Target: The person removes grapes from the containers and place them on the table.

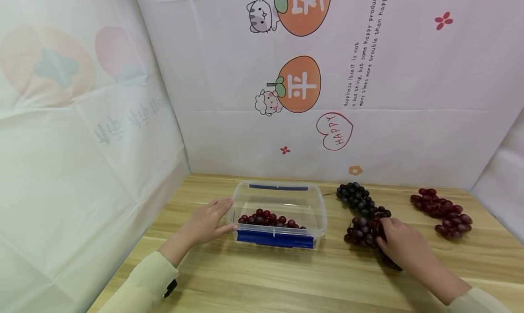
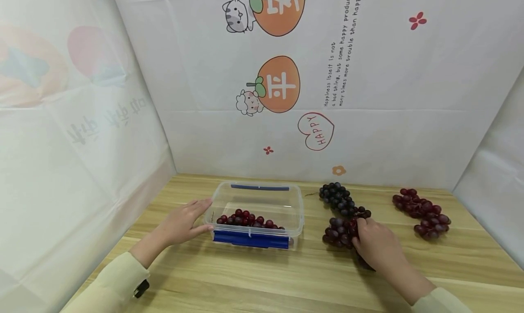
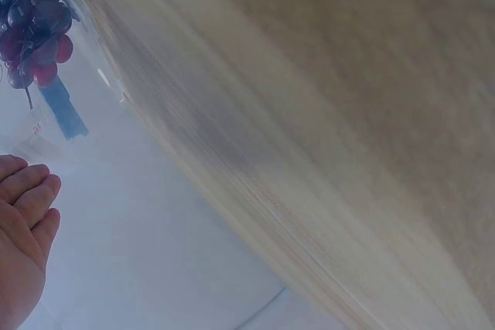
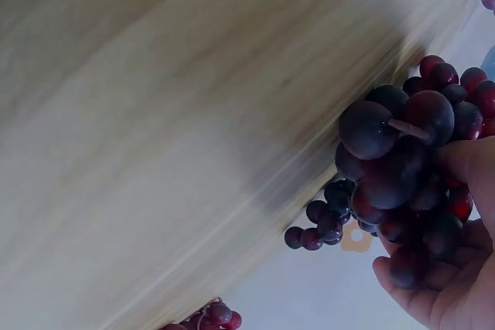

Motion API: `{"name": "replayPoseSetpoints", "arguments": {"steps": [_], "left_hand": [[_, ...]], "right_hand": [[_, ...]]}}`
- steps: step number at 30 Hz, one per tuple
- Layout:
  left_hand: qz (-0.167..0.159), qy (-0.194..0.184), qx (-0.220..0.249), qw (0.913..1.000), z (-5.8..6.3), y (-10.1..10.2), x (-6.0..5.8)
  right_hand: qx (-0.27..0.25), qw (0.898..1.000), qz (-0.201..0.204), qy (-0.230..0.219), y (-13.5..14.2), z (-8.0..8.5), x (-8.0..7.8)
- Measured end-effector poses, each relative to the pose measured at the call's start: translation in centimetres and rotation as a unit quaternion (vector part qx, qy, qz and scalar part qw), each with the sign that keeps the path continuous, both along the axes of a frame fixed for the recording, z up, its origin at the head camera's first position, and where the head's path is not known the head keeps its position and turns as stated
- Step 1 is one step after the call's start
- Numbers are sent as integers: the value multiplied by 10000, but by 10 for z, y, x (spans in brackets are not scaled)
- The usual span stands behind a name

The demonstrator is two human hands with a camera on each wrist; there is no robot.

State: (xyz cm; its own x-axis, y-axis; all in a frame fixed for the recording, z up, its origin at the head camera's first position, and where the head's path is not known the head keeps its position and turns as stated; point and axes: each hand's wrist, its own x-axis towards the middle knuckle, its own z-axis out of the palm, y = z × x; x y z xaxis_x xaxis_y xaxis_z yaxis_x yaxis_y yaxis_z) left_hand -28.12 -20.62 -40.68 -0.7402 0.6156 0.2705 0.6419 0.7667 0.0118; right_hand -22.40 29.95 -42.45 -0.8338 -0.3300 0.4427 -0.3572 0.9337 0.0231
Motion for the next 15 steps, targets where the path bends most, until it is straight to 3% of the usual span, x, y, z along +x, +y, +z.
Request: {"name": "replayPoseSetpoints", "arguments": {"steps": [4, 15], "left_hand": [[27, -26, -12, 10000, 0, 0, 0], [-51, 40, 11, 10000, -1, 0, -1]], "right_hand": [[40, 9999, 108, 78, 2, -1, 0], [72, 9986, 251, -465, 11, 2, -7]]}}
